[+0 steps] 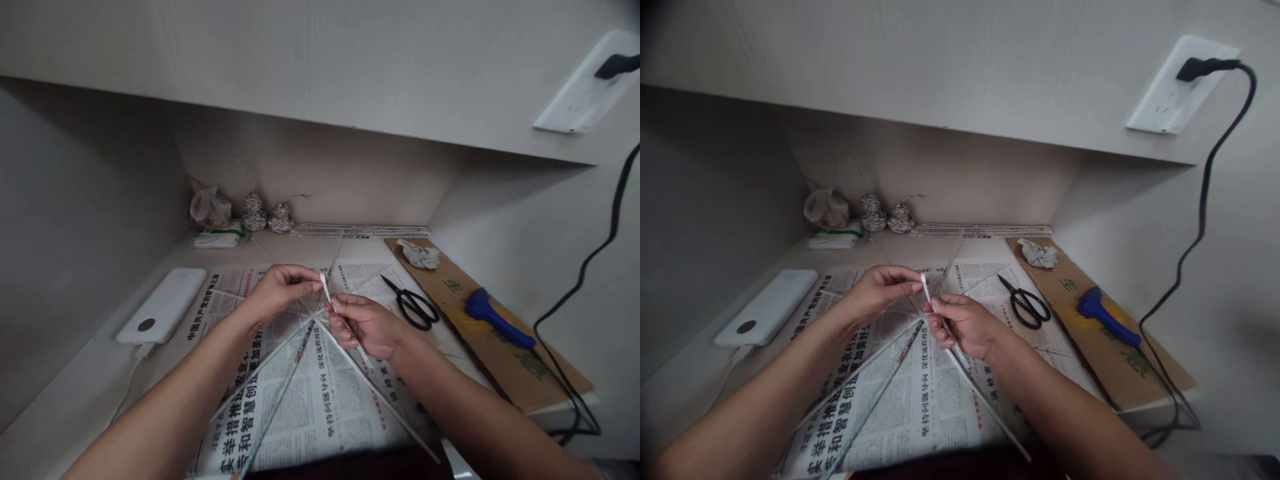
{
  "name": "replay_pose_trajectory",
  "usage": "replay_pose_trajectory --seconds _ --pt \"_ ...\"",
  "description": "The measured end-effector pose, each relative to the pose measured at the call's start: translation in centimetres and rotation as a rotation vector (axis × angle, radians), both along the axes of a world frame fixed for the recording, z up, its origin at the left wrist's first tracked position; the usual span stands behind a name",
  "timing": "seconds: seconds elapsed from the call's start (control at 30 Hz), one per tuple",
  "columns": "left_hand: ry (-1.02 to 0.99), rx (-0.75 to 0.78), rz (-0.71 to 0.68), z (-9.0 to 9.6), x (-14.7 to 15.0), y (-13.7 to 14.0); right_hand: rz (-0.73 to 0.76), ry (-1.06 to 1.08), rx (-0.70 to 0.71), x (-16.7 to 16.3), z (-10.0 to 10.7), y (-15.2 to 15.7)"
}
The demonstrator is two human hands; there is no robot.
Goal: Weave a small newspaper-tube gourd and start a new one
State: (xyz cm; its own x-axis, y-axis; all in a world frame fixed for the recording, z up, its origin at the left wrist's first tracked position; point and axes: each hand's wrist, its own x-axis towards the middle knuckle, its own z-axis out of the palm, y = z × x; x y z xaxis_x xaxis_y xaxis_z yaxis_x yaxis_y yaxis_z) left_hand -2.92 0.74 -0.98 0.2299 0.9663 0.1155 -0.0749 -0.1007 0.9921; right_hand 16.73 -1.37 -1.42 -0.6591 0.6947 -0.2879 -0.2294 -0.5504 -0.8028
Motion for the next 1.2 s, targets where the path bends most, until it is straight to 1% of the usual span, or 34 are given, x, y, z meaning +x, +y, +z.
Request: replay_pose_trajectory --seconds 0.17,0.27,0.4,0.5,0.57,0.67,0.8,1.03,1.1,1.2 --pt "0.043 0.055 0.029 -0.1 0.3 -0.1 0.005 0.02 -0.045 -0.2 0.2 -0.2" --pt "0.075 0.082 0.071 0.1 0.5 -0.3 0.005 0.019 -0.041 -0.1 0.2 -0.3" --pt "0.151 0.13 0.122 0.3 0.8 -0.6 -0.03 -0.081 0.064 -0.2 0.3 -0.6" --pt "0.194 0.167 0.13 0.2 0.9 -0.7 -0.076 -0.172 0.166 -0.4 0.4 -0.7" --pt "0.206 0.184 0.128 0.1 1.0 -0.8 -0.092 -0.227 0.208 -0.5 0.6 -0.8" --pt "0.198 0.178 0.12 0.1 1.2 -0.9 -0.085 -0.29 0.231 -0.4 1.0 -0.9" --pt "0.188 0.15 0.125 0.2 1.3 -0.9 -0.088 -0.314 0.234 -0.3 1.4 -1.0" --pt "0.191 0.162 0.075 0.3 1.2 -0.9 -0.077 -0.298 0.245 -0.3 0.9 -1.1" --pt "0.213 0.167 0.081 0.3 1.0 -0.8 -0.092 -0.335 0.29 0.4 0.6 -0.7" --pt "0.25 0.171 0.141 0.3 0.5 -0.3 -0.188 -0.503 0.46 3.3 0.0 1.0"
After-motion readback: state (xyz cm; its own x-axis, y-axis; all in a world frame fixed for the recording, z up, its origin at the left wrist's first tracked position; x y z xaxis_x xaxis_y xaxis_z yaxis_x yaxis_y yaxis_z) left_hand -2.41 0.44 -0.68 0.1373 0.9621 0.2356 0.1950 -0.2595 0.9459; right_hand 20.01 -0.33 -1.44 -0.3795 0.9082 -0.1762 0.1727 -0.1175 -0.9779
